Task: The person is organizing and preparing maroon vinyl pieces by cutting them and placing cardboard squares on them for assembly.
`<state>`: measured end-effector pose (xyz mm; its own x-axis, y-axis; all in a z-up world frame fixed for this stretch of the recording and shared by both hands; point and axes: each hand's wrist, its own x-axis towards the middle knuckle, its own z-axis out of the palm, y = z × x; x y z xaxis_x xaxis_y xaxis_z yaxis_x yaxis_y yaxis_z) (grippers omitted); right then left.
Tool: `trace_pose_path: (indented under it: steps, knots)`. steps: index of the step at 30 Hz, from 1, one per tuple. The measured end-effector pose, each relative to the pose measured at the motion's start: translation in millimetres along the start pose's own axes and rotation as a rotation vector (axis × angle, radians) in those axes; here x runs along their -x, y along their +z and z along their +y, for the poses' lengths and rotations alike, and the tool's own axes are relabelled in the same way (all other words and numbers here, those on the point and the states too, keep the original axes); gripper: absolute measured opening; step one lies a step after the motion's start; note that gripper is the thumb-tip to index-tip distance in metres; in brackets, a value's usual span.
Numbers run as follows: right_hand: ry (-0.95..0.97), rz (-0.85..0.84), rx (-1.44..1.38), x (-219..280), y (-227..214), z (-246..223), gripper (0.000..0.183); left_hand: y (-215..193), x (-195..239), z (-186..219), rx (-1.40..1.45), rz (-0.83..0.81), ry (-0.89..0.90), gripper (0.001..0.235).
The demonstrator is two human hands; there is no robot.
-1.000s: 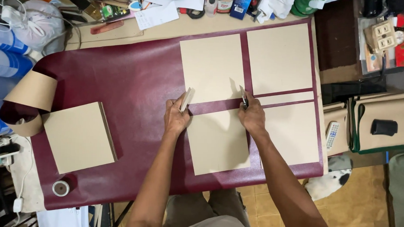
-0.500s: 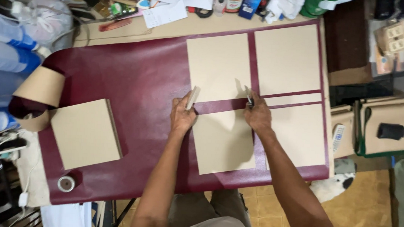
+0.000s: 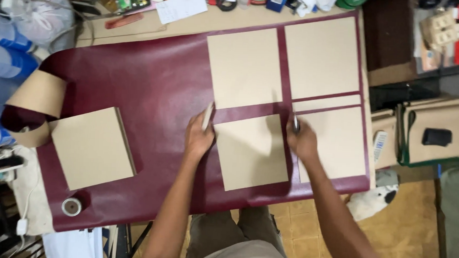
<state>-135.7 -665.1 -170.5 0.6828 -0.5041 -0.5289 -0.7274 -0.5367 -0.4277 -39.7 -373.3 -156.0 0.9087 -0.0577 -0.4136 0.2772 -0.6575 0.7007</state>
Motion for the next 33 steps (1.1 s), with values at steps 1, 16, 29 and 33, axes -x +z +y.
trace_pose_path:
  steps: [1,16,29,33]
  knots:
    - [0.071,-0.037,-0.029,25,-3,3,0.061,-7,16,3,0.001,0.04,0.048,0.034]
    - [0.165,0.097,-0.47,167,59,110,0.042,76,169,-112,0.154,-0.104,-0.271,0.036]
    - [0.146,0.096,-0.598,173,59,123,0.04,76,175,-115,0.124,-0.096,-0.222,0.035]
    - [0.141,0.095,-0.603,171,64,128,0.041,79,174,-118,0.166,-0.064,-0.231,0.032]
